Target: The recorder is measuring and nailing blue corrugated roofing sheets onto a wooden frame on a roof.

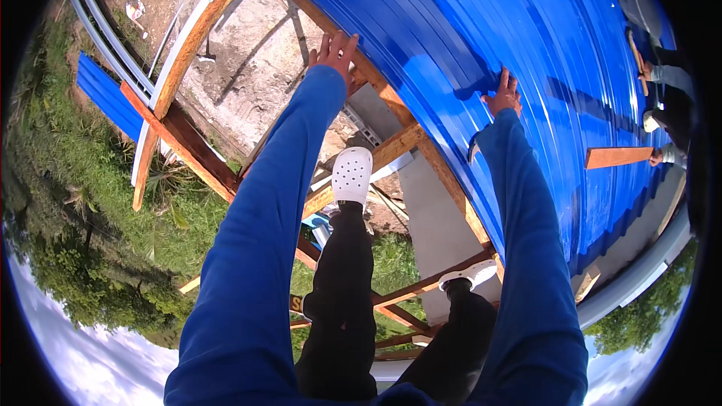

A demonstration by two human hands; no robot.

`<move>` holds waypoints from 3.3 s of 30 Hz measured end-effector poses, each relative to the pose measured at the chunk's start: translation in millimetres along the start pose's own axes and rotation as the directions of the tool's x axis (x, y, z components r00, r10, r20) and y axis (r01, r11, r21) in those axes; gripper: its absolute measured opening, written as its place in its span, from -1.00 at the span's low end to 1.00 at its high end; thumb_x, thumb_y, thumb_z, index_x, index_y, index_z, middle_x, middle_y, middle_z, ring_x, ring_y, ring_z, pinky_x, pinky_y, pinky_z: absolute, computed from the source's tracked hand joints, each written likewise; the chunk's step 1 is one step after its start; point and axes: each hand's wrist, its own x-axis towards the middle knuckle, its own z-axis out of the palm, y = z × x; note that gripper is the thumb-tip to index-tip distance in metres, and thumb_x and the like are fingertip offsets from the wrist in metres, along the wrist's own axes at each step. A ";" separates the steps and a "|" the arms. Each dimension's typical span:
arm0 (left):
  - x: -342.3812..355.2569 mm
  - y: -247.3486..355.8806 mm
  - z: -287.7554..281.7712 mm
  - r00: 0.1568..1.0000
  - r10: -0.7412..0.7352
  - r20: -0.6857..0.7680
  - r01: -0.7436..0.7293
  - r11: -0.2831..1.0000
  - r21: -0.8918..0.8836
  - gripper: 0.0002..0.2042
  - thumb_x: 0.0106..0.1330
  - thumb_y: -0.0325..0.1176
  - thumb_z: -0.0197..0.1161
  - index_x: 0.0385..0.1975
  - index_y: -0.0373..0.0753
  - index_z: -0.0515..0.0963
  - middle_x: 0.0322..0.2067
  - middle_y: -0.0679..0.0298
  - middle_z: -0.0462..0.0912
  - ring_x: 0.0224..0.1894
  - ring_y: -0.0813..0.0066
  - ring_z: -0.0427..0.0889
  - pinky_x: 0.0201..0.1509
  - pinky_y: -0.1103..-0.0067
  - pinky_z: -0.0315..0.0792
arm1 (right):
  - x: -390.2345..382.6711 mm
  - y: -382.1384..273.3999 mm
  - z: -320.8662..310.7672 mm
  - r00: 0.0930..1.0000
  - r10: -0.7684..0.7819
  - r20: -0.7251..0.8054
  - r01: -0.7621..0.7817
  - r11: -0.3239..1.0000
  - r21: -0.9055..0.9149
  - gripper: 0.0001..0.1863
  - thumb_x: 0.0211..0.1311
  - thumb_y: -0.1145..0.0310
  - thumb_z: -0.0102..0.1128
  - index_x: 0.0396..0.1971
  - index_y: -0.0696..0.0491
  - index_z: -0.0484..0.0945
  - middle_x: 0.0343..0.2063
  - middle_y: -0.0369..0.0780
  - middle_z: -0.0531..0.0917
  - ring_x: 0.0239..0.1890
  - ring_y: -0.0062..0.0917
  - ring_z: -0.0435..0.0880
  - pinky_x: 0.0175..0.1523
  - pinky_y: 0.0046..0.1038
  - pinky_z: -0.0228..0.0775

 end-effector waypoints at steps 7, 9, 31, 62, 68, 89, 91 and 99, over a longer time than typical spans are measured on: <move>63.5 27.4 -9.4 0.964 -0.002 0.267 -0.054 0.978 0.202 -0.07 0.15 -0.43 0.27 0.47 0.20 -0.15 0.50 0.25 -0.25 0.52 0.15 -0.19 0.46 0.10 0.00 | 5.3 6.5 -1.4 0.999 -0.047 0.025 0.046 0.998 0.035 0.22 -0.14 0.17 0.57 0.44 -0.49 -0.17 0.48 -0.19 -0.06 0.31 0.10 0.28 0.24 0.10 0.30; 72.0 11.4 -3.4 0.967 0.007 0.253 -0.084 0.952 0.295 -0.03 0.11 -0.47 0.25 0.47 0.32 -0.16 0.51 0.29 -0.29 0.53 0.21 -0.19 0.46 0.11 0.00 | -1.1 -3.3 -4.0 0.997 -0.054 0.050 0.052 0.998 0.045 0.24 -0.16 0.20 0.58 0.44 -0.50 -0.17 0.48 -0.19 -0.06 0.30 0.12 0.29 0.21 0.12 0.35; 82.5 46.7 22.1 0.956 -0.126 0.264 0.018 0.926 0.378 0.03 0.12 -0.34 0.34 0.48 0.19 -0.28 0.50 0.17 -0.30 0.53 0.13 -0.26 0.44 -0.05 -0.05 | -3.5 -15.5 -20.4 0.982 -0.009 0.190 -0.006 0.997 0.079 0.11 0.11 0.28 0.41 0.44 -0.60 -0.25 0.51 -0.27 -0.26 0.38 0.27 0.04 0.33 0.28 0.05; -214.7 168.0 88.6 0.868 0.048 0.494 -0.082 0.996 0.047 -0.36 0.15 -0.13 0.36 0.23 -0.26 0.39 0.02 -0.18 0.52 0.12 -0.13 0.49 0.20 0.23 0.41 | -421.9 212.9 173.3 0.746 -0.247 0.618 -0.169 0.828 0.535 -0.45 0.24 0.13 0.14 0.12 0.17 0.38 0.01 0.03 0.58 0.06 -0.10 0.57 0.15 -0.17 0.41; -311.4 178.3 10.8 0.764 0.311 0.565 -0.393 0.919 0.027 -0.43 0.22 -0.11 0.33 0.20 -0.19 0.42 -0.03 -0.06 0.60 0.00 0.02 0.61 0.01 0.23 0.51 | -475.3 282.6 114.2 0.935 0.014 0.355 -0.321 0.465 0.825 -0.58 0.29 0.17 0.13 0.04 0.12 0.51 -0.15 0.00 0.68 -0.06 -0.22 0.67 0.06 -0.25 0.48; -474.2 54.4 -298.5 0.871 -0.341 0.355 0.354 0.935 0.028 -0.46 0.25 -0.11 0.31 0.20 -0.18 0.42 -0.07 -0.01 0.62 -0.07 0.07 0.64 -0.09 0.24 0.53 | -813.1 362.2 -52.8 0.734 0.167 0.658 -0.678 0.234 0.697 -0.70 0.25 0.25 0.15 -0.13 0.11 0.59 -0.30 -0.15 0.72 -0.27 -0.44 0.70 -0.12 -0.41 0.54; -487.3 53.7 -302.5 0.869 -0.343 0.357 0.379 0.925 -0.034 -0.46 0.25 -0.11 0.31 0.20 -0.17 0.41 -0.07 -0.01 0.63 -0.08 0.08 0.65 -0.10 0.24 0.53 | -818.7 359.3 -68.3 0.742 0.181 0.646 -0.671 0.223 0.708 -0.70 0.25 0.24 0.15 -0.13 0.11 0.59 -0.30 -0.15 0.72 -0.27 -0.43 0.70 -0.11 -0.40 0.54; -482.5 85.5 -294.4 0.862 -0.199 0.467 0.342 0.907 -0.244 -0.47 0.26 -0.11 0.31 0.20 -0.17 0.41 -0.08 0.01 0.64 -0.10 0.10 0.66 -0.14 0.25 0.53 | -891.6 322.3 -91.1 0.702 0.252 0.666 -0.706 0.123 0.697 -0.68 0.23 0.24 0.17 -0.11 0.11 0.59 -0.27 -0.13 0.72 -0.23 -0.38 0.70 -0.09 -0.36 0.53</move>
